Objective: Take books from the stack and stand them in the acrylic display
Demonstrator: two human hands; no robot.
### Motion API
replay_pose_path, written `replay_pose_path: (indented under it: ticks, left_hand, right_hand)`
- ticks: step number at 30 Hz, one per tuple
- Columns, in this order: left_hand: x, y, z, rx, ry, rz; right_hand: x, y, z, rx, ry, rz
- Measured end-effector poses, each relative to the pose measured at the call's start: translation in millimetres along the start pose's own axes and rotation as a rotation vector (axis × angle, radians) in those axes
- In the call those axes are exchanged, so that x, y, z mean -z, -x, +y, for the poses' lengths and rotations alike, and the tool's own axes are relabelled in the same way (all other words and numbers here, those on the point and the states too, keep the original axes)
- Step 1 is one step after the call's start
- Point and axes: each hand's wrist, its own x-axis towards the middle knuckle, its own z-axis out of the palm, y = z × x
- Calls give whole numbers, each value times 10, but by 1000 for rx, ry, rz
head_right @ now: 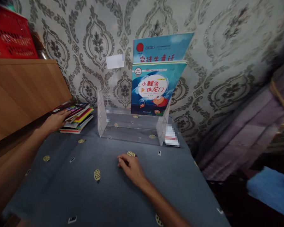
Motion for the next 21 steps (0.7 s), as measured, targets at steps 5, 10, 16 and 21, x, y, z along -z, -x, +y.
replay_pose_path:
  ticks: [5, 10, 16, 21]
  left_hand:
    - [-28, 269, 18, -64, 21, 66]
    - [-48, 348, 87, -73, 48, 137]
    - [-247, 354, 197, -55, 110, 129]
    - [-384, 639, 275, -59, 125, 154]
  right_hand:
    - [2, -2, -12, 20, 9, -4]
    - [5, 2, -10, 6, 29, -17]
    - [12, 6, -39, 12, 52, -16]
    - [6, -1, -17, 35, 70, -11]
